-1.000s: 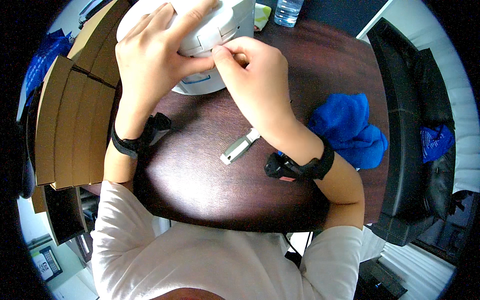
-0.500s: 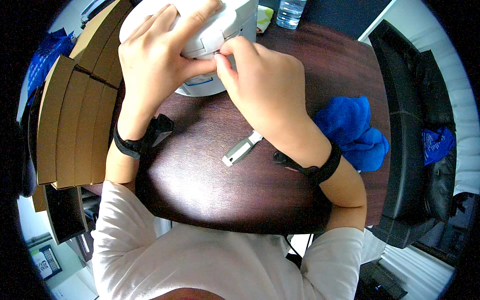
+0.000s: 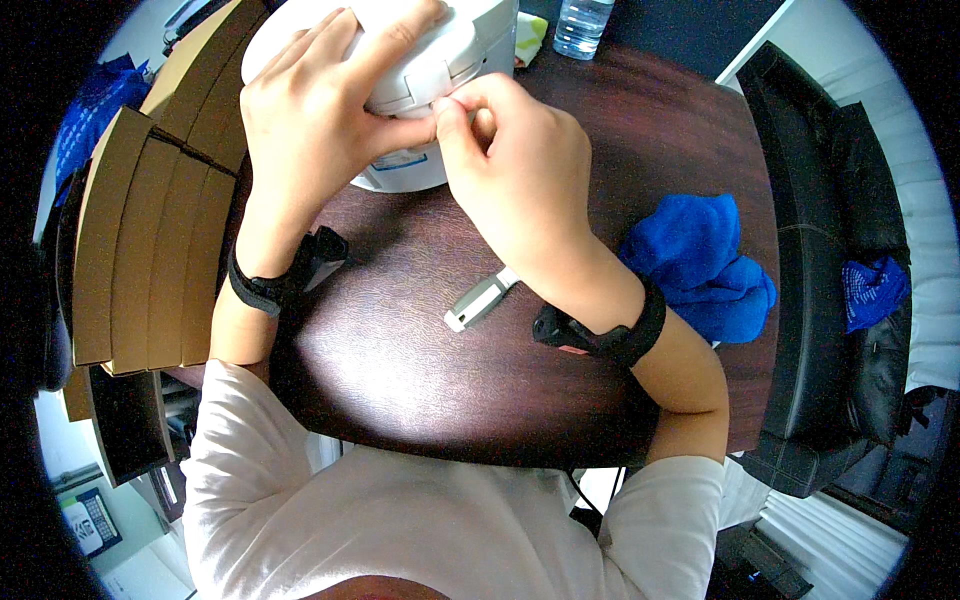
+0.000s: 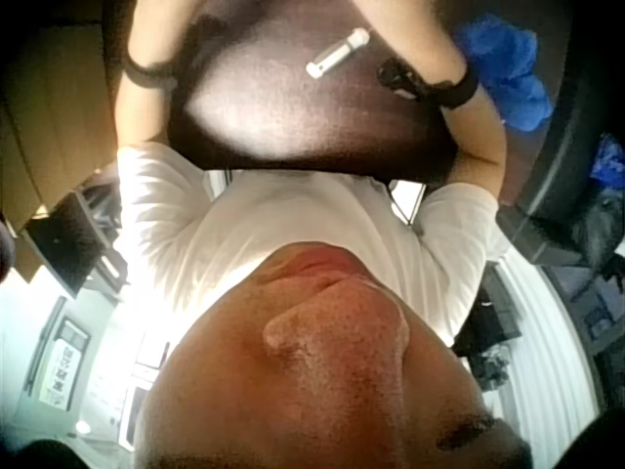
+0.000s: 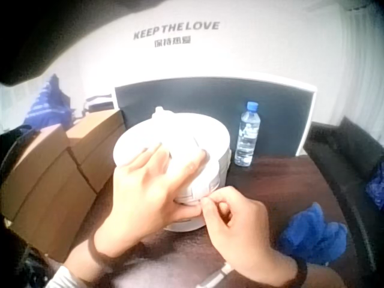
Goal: The person assembles a white cylindrical appliance on a wooden table. They align and press the top cover onto the base, then use a screwdriver to tighten screws around the seam. The person rotates the appliance to access different screw locations and continues tightening until the assembly appears complete.
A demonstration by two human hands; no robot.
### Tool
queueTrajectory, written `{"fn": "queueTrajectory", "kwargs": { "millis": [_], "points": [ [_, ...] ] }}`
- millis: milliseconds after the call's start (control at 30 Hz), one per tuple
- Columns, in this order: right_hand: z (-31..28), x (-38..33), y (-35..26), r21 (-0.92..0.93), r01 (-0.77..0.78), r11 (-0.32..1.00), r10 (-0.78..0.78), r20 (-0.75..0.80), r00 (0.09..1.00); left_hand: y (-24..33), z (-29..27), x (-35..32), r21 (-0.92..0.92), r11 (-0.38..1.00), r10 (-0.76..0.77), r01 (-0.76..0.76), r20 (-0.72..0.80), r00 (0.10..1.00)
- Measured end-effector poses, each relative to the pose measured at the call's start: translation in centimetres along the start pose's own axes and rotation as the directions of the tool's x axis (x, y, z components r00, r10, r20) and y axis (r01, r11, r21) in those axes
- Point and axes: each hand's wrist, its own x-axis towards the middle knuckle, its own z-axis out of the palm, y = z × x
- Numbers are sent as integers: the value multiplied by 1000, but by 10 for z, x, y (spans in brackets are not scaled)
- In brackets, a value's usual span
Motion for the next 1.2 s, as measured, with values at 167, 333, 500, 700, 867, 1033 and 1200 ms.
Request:
{"fn": "queueTrajectory", "kwargs": {
  "millis": [167, 333, 500, 700, 867, 1033, 1200],
  "points": [
    [-6, 2, -1, -137, 137, 981, -139, -7, 990, -18, 16, -8, 92, 989, 108, -112, 50, 993],
    [-18, 3, -4, -354, 348, 868, -355, 49, 934, -1, -1, -2, 49, 999, -12, 8, 67, 998],
    [-15, 4, -3, -391, 470, 791, -481, 79, 873, 4, -9, 4, -13, 998, -55, 56, 102, 993],
    [-10, 4, 1, -388, 480, 787, -499, 57, 865, 3, -7, 3, 4, 999, -41, 41, 78, 996],
    [-2, 0, 8, -251, 336, 908, -354, -29, 935, 1, -3, 1, 7, 999, -41, 41, 87, 995],
    [9, -4, 9, 65, 80, 995, -76, -72, 995, 2, -8, 4, 24, 999, -45, 42, 113, 993],
    [4, -2, 8, 87, 29, 996, -25, -42, 999, 4, -8, 4, 14, 999, -54, 53, 101, 993]
  ]
}}
